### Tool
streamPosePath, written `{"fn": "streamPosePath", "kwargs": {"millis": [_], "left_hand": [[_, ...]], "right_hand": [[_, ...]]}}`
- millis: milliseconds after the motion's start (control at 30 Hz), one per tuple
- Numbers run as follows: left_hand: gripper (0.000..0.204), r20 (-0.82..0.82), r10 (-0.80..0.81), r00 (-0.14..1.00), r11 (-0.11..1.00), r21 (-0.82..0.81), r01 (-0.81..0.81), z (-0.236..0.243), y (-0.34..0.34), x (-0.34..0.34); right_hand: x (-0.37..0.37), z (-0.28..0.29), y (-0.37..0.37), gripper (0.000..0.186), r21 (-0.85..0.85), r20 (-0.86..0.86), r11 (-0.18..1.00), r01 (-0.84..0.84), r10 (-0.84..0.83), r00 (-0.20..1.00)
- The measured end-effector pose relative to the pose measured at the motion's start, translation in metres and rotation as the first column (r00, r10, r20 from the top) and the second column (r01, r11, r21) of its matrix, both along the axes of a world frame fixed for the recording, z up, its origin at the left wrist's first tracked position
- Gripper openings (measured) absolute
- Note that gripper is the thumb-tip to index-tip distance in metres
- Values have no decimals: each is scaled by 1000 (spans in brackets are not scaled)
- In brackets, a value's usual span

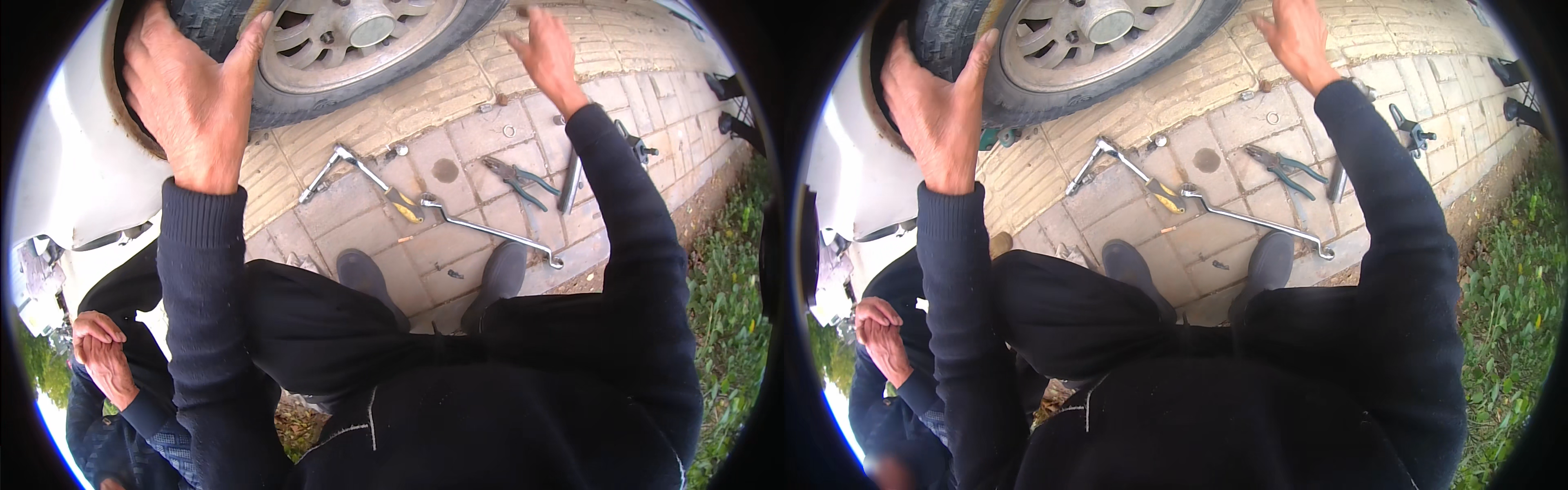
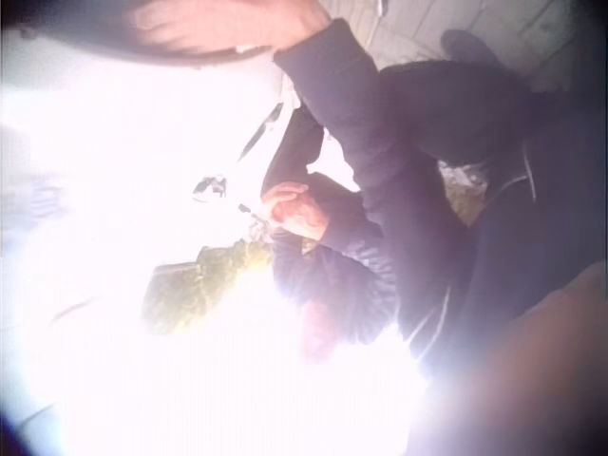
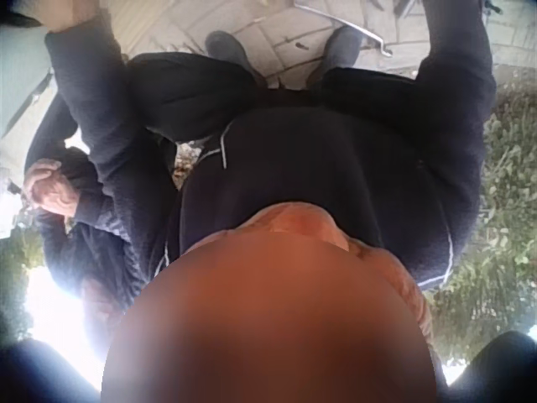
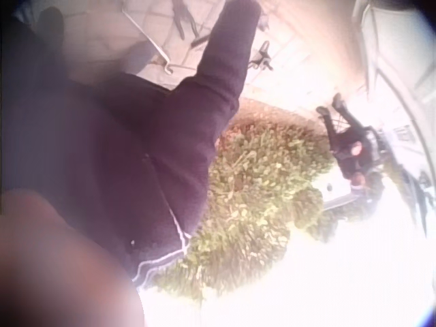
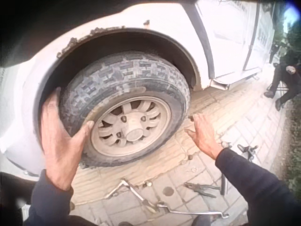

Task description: The person works on a car wheel hub, using a screwdriver and pliers to adjust components. They lift and position a tire onto the hub, then remove it again to continue working on the hub with pliers and a wrench.

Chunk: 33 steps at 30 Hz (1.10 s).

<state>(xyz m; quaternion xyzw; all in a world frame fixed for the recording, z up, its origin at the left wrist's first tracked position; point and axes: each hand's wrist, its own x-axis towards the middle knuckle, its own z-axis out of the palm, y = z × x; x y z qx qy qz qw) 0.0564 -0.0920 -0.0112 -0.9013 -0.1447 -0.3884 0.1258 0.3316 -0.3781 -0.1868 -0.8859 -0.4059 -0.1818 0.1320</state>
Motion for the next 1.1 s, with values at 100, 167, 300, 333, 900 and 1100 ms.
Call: {"fn": "streamPosePath", "kwargs": {"millis": [100, 167, 300, 333, 900, 1100], "left_hand": [[91, 98, -7, 995, 991, -134, 20, 0, -15, -11], [88, 118, -49, 992, 978, -196, 72, -8, -25, -13], [74, 160, -121, 980, 969, -196, 151, -18, -38, -16], [71, 208, -150, 967, 952, -234, 198, -18, -39, -16], [42, 783, -279, 556, 674, -253, 694, 0, -42, 4], [38, 799, -207, 564, 623, -337, 706, -3, -43, -5]], "right_hand": [[-28, -48, -24, 37, -254, -354, 948, -193, 95, 930], [-46, -82, -32, 38, -354, -358, 900, -254, 120, 926], [-63, -131, -35, 32, -459, -351, 854, -245, 80, 933], [-63, -137, -34, 31, -470, -341, 853, -228, 63, 938], [-115, -19, 33, 34, 506, -787, 598, 622, 614, 50], [-129, 28, 78, 35, 499, -866, 647, 576, 348, 359]]}}
